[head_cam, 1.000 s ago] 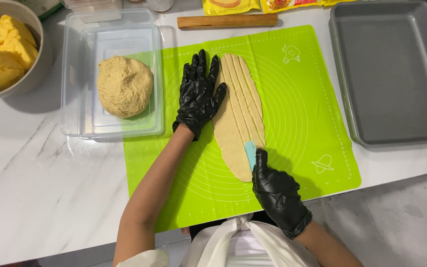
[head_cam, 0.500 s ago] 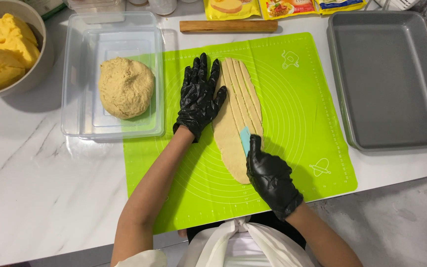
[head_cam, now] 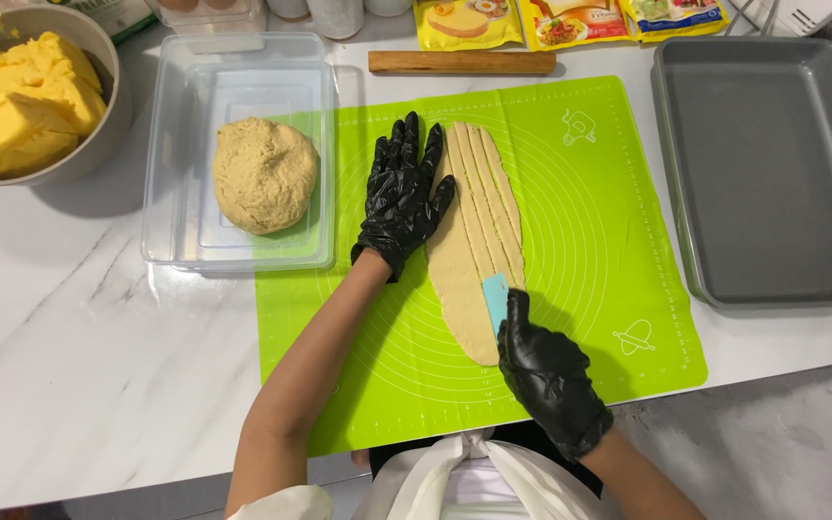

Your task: Cutting a rolled-out sheet of dough into thin strips using a plastic scraper and then twisting the strips by hand.

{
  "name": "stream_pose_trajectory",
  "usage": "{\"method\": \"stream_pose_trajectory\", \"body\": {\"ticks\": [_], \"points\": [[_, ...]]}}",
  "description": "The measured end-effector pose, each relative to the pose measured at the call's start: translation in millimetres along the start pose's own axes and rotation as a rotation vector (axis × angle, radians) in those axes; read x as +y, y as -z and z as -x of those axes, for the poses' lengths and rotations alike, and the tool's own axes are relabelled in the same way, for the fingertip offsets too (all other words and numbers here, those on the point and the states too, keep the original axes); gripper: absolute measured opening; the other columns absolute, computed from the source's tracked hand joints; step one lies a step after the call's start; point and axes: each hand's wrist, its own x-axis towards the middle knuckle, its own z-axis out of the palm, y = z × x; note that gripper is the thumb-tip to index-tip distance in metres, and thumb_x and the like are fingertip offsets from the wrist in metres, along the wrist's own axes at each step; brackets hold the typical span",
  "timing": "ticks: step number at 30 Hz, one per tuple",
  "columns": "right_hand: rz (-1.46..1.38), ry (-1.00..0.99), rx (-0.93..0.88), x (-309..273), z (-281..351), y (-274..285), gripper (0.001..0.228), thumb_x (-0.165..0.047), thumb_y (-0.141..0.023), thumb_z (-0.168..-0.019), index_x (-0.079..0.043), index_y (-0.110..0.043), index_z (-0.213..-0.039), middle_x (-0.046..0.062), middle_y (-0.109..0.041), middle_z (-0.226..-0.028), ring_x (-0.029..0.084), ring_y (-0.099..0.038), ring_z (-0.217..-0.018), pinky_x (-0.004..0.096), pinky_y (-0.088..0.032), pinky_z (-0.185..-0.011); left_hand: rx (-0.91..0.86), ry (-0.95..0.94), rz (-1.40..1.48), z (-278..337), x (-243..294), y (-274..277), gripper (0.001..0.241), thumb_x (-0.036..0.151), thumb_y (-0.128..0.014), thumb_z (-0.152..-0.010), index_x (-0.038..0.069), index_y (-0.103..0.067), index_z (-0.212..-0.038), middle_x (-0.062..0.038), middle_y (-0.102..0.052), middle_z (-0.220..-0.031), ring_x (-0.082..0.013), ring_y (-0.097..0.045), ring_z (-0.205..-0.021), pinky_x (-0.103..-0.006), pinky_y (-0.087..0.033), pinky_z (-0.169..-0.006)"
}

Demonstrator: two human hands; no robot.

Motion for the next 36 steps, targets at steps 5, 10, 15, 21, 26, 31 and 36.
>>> {"method": "stream_pose_trajectory", "body": {"ticks": [5, 10, 15, 21, 26, 31, 36], "points": [[-0.103, 0.014, 0.024, 6.8, -6.0, -7.2, 0.047, -0.049, -0.05, -0.092, -0.01, -0.058, -0.117, 0.007, -0.061, -0.067, 0.028, -0.066, -0.06, 0.042, -0.054, -0.045, 0.0, -0.006, -0.025, -0.9, -1.5, -2.0, 0.07, 0.048, -0.048, -0.101, 0.025, -0.027, -0.164, -0.014, -0.018, -0.171, -0.0325, -0.015, -0.158, -0.0463, -0.006, -0.129], [-0.16, 0.03, 0.073, 18.2, -22.7, -13.3, 0.049, -0.048, -0.052, -0.09, -0.009, -0.06, -0.117, 0.008, -0.06, -0.071, 0.028, -0.067, -0.064, 0.042, -0.055, -0.047, 0.026, -0.014, -0.036, -0.3, -5.0, -6.4, 0.069, 0.048, -0.046, -0.102, 0.025, -0.026, -0.164, -0.014, -0.018, -0.171, -0.0325, -0.015, -0.158, -0.0467, -0.006, -0.129], [-0.203, -0.064, 0.084, 32.2, -14.0, -31.2, 0.074, -0.054, -0.06, -0.085, -0.01, -0.05, -0.143, 0.011, -0.066, -0.088, 0.03, -0.068, -0.08, 0.043, -0.056, -0.063, 0.078, -0.037, 0.021, 2.6, -6.0, -6.4, 0.065, 0.042, -0.04, -0.105, 0.021, -0.025, -0.165, -0.015, -0.021, -0.17, -0.033, -0.018, -0.157, -0.0466, -0.007, -0.129], [-0.27, -0.04, 0.13, 35.5, -24.3, -51.2, 0.077, -0.056, -0.063, -0.082, -0.011, -0.052, -0.144, 0.016, -0.068, -0.103, 0.036, -0.068, -0.094, 0.049, -0.057, -0.075, 0.092, -0.044, 0.007, 0.7, -12.8, -15.0, 0.068, 0.044, -0.039, -0.104, 0.019, -0.022, -0.165, -0.015, -0.02, -0.17, -0.0325, -0.018, -0.158, -0.0472, -0.007, -0.129], [0.016, -0.046, 0.242, 11.6, -29.8, -86.3, 0.069, -0.066, -0.045, -0.09, -0.016, -0.057, -0.137, 0.015, -0.062, -0.107, 0.034, -0.063, -0.096, 0.048, -0.053, -0.081, 0.079, -0.033, 0.01, -0.4, -10.8, -13.2, 0.069, 0.045, -0.041, -0.104, 0.017, -0.024, -0.164, -0.016, -0.02, -0.17, -0.0328, -0.019, -0.157, -0.0467, -0.007, -0.129], [0.165, -0.148, 0.229, -0.5, -35.9, -100.4, 0.067, -0.069, -0.041, -0.093, -0.017, -0.062, -0.131, 0.014, -0.062, -0.112, 0.037, -0.061, -0.102, 0.054, -0.05, -0.086, 0.076, -0.026, 0.003, 0.0, -10.3, -12.8, 0.069, 0.044, -0.042, -0.103, 0.017, -0.023, -0.165, -0.016, -0.021, -0.17, -0.0323, -0.019, -0.158, -0.0469, -0.007, -0.129], [0.163, -0.17, 0.238, 2.1, -47.5, -77.9, 0.054, -0.061, -0.042, -0.098, -0.018, -0.063, -0.123, 0.009, -0.059, -0.104, 0.029, -0.058, -0.095, 0.048, -0.049, -0.083, 0.052, -0.018, -0.014, -0.2, -10.9, -12.6, 0.07, 0.044, -0.042, -0.104, 0.018, -0.021, -0.165, -0.014, -0.018, -0.171, -0.032, -0.016, -0.158, -0.0465, -0.005, -0.129]]}}
